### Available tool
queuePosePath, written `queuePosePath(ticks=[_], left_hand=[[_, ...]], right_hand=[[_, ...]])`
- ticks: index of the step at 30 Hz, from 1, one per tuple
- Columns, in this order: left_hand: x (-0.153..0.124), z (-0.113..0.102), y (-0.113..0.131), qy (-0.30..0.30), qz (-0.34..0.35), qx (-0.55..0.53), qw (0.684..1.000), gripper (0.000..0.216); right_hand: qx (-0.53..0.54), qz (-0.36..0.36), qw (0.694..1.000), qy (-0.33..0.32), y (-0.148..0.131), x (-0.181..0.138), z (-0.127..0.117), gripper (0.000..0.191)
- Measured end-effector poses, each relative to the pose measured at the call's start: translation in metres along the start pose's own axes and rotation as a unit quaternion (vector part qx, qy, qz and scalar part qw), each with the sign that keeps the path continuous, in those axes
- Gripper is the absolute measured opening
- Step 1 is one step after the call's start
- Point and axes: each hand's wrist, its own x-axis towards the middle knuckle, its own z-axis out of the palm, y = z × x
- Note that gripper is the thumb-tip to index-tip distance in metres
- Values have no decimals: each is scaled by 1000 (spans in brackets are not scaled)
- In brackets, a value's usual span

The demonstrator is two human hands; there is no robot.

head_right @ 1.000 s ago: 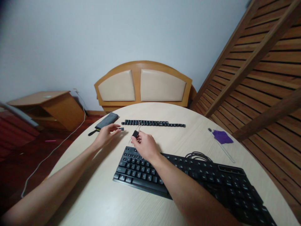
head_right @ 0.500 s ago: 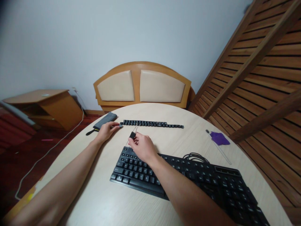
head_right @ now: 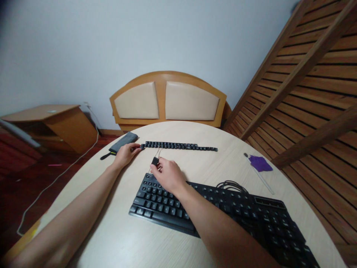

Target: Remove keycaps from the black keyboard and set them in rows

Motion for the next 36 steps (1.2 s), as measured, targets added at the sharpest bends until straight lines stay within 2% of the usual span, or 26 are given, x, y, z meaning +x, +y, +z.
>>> queuePosePath(ticks=[14, 19, 21, 25, 29, 31, 33, 36], left_hand=[[-3, -1, 1, 12, 9, -21, 1000, 30], [-8, -10, 20, 45, 9, -44, 998, 34], [-11, -14, 32, 38, 10, -65, 997, 32], [-25, -19, 54, -5, 6, -107, 994, 24], [-57, -26, 71, -55, 7, -156, 986, 25], [-75, -31, 77, -113, 20, -196, 974, 29], [-89, -38, 82, -183, 60, -233, 953, 34], [-99, -46, 86, -253, 111, -278, 920, 39]], right_hand=[[16, 7, 1000, -3, -1, 0, -1, 16], [59, -8, 997, -48, -6, -1, -2, 25], [64, -17, 996, -56, -7, -1, -2, 25], [67, -39, 996, -45, -6, -2, -1, 23], [93, -55, 994, -26, -7, -2, -2, 21], [88, -60, 994, -19, -8, -2, -3, 20], [82, -60, 995, -12, -9, -2, -4, 21], [63, -60, 996, -9, -10, -2, -6, 21]])
